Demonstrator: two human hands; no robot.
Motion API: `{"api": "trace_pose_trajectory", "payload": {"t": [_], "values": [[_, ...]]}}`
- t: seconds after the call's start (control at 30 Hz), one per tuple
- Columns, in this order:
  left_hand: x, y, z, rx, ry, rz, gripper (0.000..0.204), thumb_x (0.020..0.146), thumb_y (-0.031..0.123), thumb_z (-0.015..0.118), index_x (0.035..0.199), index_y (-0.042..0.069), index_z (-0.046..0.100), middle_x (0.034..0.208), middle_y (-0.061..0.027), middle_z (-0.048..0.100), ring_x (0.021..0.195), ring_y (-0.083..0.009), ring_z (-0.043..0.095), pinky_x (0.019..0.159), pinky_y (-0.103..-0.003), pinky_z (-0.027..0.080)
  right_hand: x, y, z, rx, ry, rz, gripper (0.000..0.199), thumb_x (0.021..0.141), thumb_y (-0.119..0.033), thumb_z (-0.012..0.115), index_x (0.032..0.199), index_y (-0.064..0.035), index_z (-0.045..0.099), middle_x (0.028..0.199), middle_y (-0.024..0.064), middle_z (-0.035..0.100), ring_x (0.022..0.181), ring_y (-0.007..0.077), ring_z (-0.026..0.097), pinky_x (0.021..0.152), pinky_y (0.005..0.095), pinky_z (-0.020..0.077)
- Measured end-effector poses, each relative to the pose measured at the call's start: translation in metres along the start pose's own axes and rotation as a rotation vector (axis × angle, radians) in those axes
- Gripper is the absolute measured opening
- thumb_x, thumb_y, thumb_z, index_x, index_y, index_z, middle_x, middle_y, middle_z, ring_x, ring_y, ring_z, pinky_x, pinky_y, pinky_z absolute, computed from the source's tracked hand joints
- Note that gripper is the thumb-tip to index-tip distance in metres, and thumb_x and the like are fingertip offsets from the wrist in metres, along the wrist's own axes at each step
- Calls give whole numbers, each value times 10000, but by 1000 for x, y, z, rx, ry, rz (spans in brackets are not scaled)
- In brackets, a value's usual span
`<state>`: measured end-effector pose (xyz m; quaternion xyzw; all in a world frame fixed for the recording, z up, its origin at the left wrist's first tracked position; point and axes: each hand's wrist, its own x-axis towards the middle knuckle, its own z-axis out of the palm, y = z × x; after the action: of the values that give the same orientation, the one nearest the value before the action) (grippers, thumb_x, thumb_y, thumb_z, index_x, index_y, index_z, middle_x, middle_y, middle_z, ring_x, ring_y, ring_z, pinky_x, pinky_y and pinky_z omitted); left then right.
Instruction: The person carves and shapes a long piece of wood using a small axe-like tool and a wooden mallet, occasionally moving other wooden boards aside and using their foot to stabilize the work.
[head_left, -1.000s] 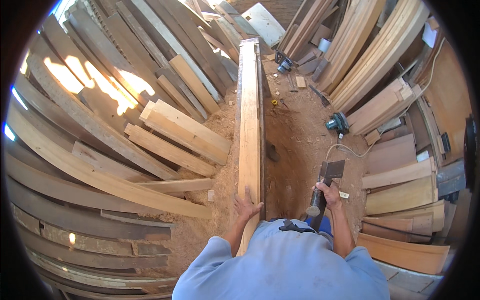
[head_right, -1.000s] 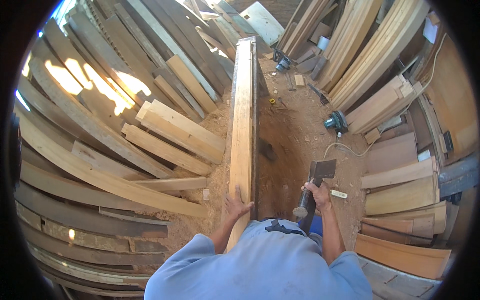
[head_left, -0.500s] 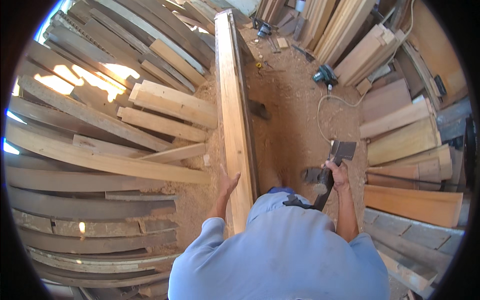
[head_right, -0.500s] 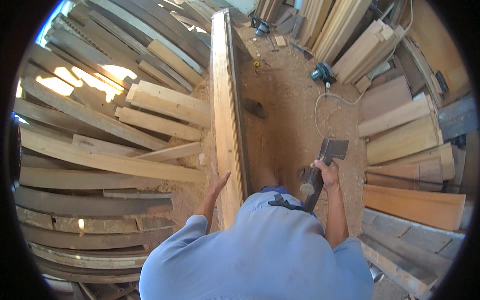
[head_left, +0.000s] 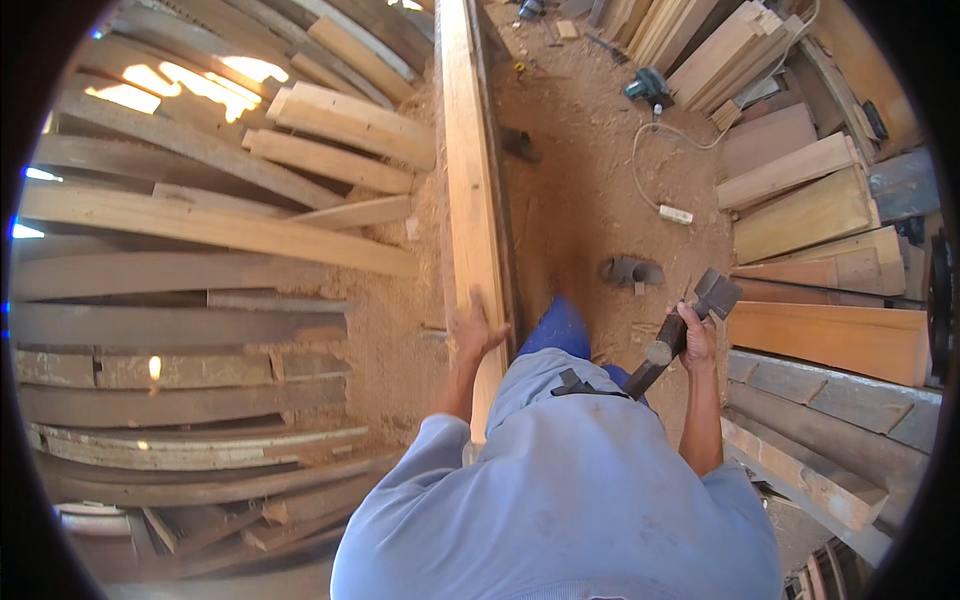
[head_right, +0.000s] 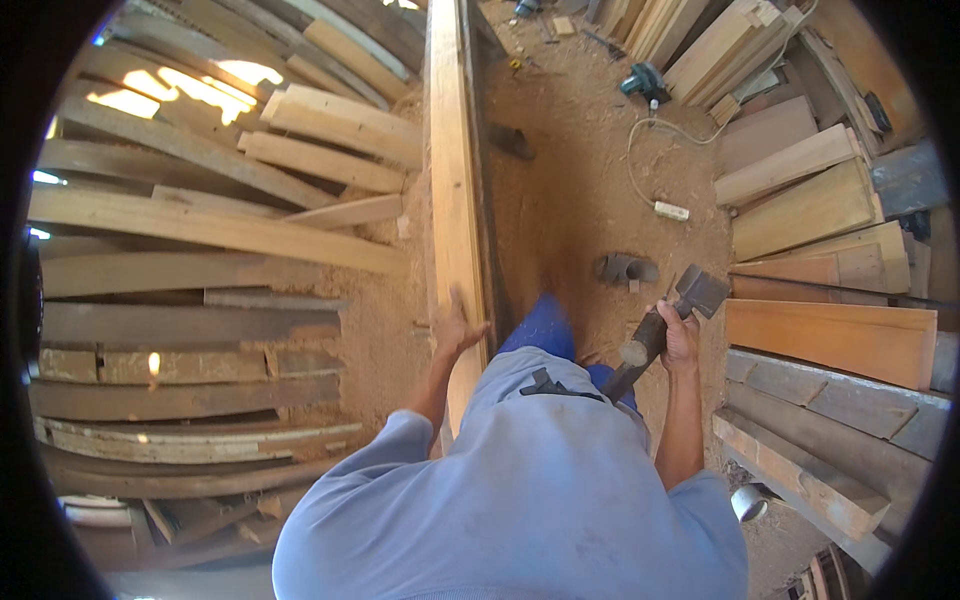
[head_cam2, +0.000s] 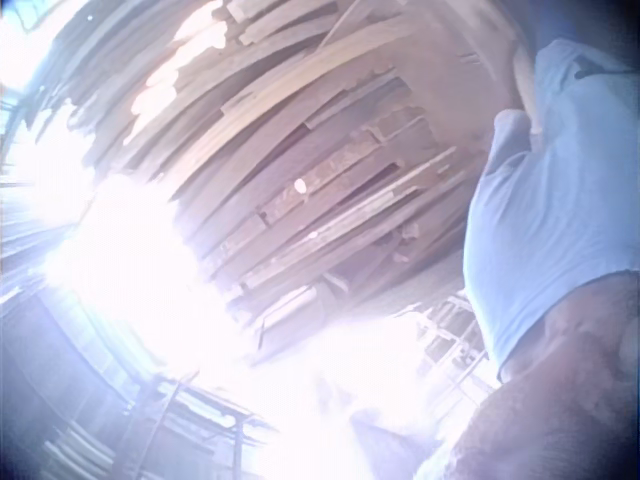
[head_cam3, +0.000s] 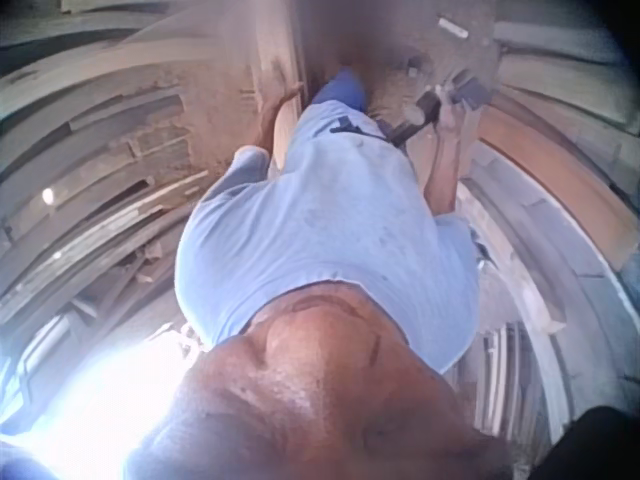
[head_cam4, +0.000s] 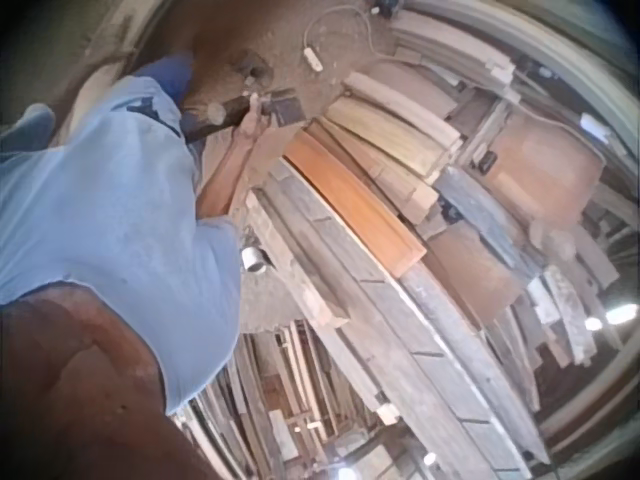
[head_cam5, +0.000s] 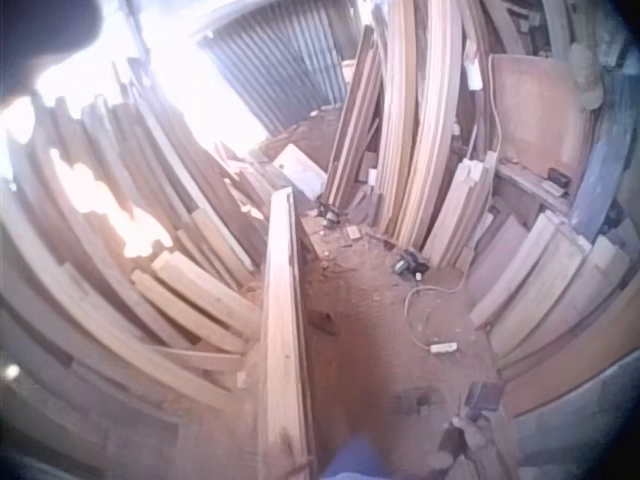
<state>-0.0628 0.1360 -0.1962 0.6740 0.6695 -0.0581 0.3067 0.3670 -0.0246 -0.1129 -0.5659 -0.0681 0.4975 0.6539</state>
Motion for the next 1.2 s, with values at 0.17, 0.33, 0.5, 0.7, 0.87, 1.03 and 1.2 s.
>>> {"api": "trace_pose_trajectory", "payload": {"t": [0.17, 0.33, 0.5, 0.7, 0.87, 1.03, 1.2], "values": [[11, -30, 20, -58, 82, 102, 1286, 710, 567, 816, 1613, 320, -66, 1483, -514, 122, 1424, -609, 168, 1183, -617, 150, -37, 47, 17, -40, -38, 111, 161, 893, -154, 733, 980, -69, 628, 868, 82, 717, 790, 168, 681, 741, 318, 556], [-15, 20, -14, 25, 1, -64, 1287, 715, 516, 833, 1607, 344, -79, 1482, -503, 102, 1417, -623, 138, 1164, -637, 133, -72, 79, 47, -94, -116, 213, 138, 888, -117, 718, 944, -62, 604, 861, 93, 713, 762, 169, 679, 705, 326, 563], [-13, 25, -13, 61, 31, -90, 1260, 734, 488, 812, 1613, 311, -73, 1443, -462, 181, 1372, -605, 203, 1141, -638, 141, -92, 86, 76, -121, -238, 235, 137, 878, -124, 718, 891, -58, 599, 848, 99, 706, 755, 164, 669, 719, 324, 552], [-15, 29, -16, 19, 36, -94, 1200, 746, 511, 782, 1621, 302, -11, 1515, -455, 97, 1423, -592, 156, 1163, -634, 154, -111, 95, 85, -165, -283, 121, 153, 863, -142, 721, 868, -55, 595, 841, 104, 703, 764, 166, 664, 736, 330, 543], [-18, 22, -15, 38, 83, -31, 1202, 757, 506, 780, 1625, 227, -3, 1495, -424, 162, 1373, -570, 218, 1119, -635, 197, -157, 91, 83, -214, -154, 24, 162, 861, -150, 724, 870, -53, 595, 851, 111, 705, 753, 162, 660, 721, 331, 546], [-54, 0, -3, -57, 313, 284, 1093, 772, 473, 769, 1603, 119, 153, 1532, -358, 221, 1363, -532, 301, 1125, -618, 239, -216, 90, 68, -209, -7, -49, 150, 878, -142, 716, 891, -48, 599, 861, 120, 711, 727, 161, 659, 679, 316, 549], [-202, 38, -19, -280, 101, 1116, 947, 680, 269, 847, 1496, 101, 396, 1553, -276, 306, 1370, -502, 357, 1110, -578, 290, -253, 100, 49, -146, 135, -160, 129, 890, -131, 704, 934, -51, 613, 858, 110, 708, 738, 156, 663, 675, 309, 551]]}}
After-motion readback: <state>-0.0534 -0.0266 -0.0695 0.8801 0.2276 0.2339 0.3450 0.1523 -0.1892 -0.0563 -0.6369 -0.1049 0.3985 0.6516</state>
